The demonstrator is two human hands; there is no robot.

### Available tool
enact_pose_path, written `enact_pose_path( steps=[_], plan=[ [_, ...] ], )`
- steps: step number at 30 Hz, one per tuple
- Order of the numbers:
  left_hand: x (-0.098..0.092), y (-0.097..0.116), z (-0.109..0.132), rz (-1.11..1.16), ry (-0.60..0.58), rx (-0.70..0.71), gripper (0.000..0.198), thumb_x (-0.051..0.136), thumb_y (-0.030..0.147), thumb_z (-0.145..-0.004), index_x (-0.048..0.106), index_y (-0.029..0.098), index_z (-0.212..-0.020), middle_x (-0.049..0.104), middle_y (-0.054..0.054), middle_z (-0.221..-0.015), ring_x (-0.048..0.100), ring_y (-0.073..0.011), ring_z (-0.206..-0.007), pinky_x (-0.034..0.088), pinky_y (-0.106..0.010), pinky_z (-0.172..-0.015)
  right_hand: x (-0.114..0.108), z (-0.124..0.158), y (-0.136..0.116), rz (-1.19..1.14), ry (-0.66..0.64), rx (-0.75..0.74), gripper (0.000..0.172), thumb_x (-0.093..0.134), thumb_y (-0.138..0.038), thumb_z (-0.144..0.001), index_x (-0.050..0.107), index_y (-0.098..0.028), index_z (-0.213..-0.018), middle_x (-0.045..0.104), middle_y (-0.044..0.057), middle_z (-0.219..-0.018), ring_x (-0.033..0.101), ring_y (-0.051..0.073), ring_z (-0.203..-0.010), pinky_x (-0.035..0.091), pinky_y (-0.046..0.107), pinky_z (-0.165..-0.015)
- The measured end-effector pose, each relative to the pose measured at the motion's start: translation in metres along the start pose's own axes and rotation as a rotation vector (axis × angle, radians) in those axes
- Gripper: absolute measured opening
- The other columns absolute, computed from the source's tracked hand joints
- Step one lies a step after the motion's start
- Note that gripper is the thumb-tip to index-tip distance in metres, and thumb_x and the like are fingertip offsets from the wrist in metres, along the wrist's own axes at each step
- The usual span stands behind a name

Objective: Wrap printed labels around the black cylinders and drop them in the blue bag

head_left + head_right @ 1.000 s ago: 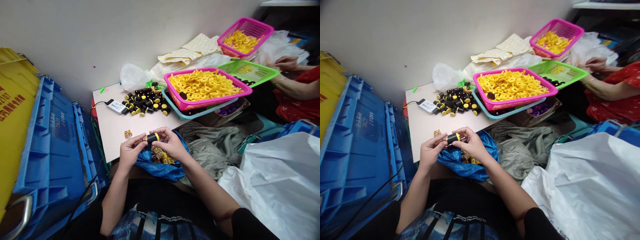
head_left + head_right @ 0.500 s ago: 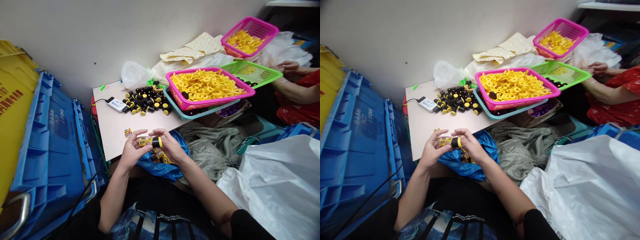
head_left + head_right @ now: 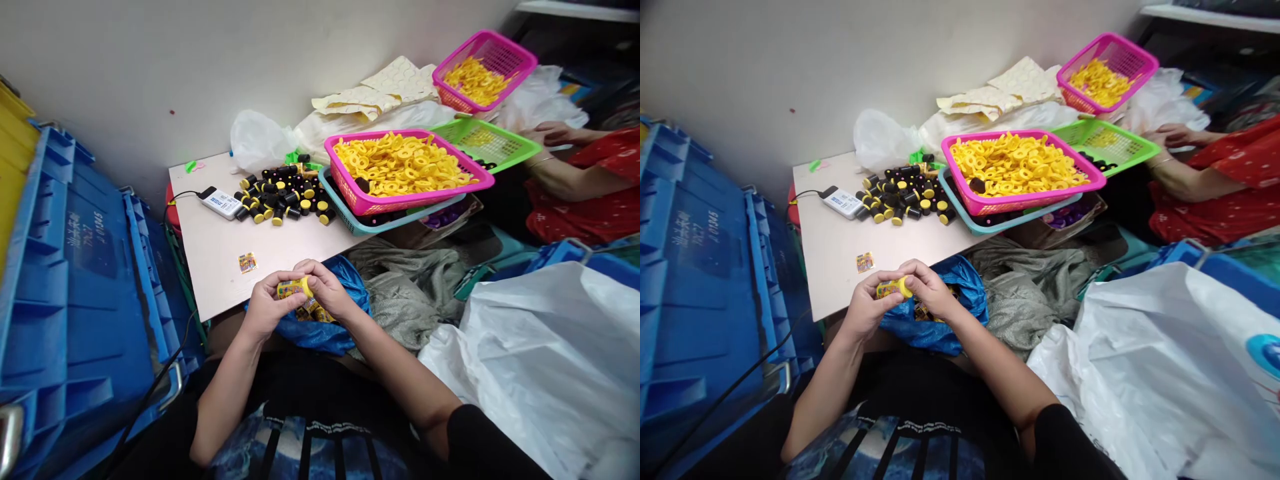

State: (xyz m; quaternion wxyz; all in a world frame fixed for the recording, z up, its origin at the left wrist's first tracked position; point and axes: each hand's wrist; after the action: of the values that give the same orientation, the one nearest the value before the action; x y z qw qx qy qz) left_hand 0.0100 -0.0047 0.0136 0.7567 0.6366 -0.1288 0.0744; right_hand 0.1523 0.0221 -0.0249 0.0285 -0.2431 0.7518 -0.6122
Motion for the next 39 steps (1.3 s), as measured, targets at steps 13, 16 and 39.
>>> enact_pose_path(
  steps=[13,16,39],
  plan=[
    [-0.051,-0.038,-0.028,-1.024,0.186,0.366,0.023,0.057,0.032,-0.084,0.071,0.022,-0.1,0.068,-0.008,-0.111,0.058,-0.0245,-0.108,0.041,-0.041,-0.1,-0.099,-0.091,0.035,1.551,0.253,0.077,0.034,0.039,-0.014,-0.09,0.059,-0.015,-0.117,0.054,0.017,-0.126,0.049,0.028,-0.111,0.043,0.04,-0.09],
    [-0.09,-0.03,-0.044,-1.246,0.453,0.285,0.03,0.051,0.034,-0.088,0.07,0.017,-0.102,0.066,-0.013,-0.104,0.055,-0.0287,-0.103,0.04,-0.043,-0.095,-0.107,-0.103,0.05,1.696,0.229,0.082,0.035,0.037,-0.012,-0.09,0.059,-0.017,-0.117,0.052,0.019,-0.125,0.048,0.029,-0.107,0.043,0.039,-0.082],
    [-0.14,-0.016,-0.062,-0.945,0.57,0.207,0.021,0.058,0.031,-0.078,0.073,0.018,-0.087,0.067,-0.008,-0.096,0.061,-0.0208,-0.091,0.046,-0.032,-0.083,-0.04,-0.059,0.04,0.771,0.381,0.096,0.037,0.064,-0.034,-0.071,0.052,-0.019,-0.103,0.062,0.008,-0.098,0.059,0.023,-0.09,0.049,0.038,-0.076]
  ],
)
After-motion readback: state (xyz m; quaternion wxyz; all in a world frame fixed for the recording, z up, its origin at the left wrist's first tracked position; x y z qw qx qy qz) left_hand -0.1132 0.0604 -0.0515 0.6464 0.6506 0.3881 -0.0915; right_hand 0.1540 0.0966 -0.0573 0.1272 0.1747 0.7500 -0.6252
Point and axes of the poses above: each hand's wrist, its own z-axis away from the middle knuckle, its own x-axis out of the palm, y = z × x
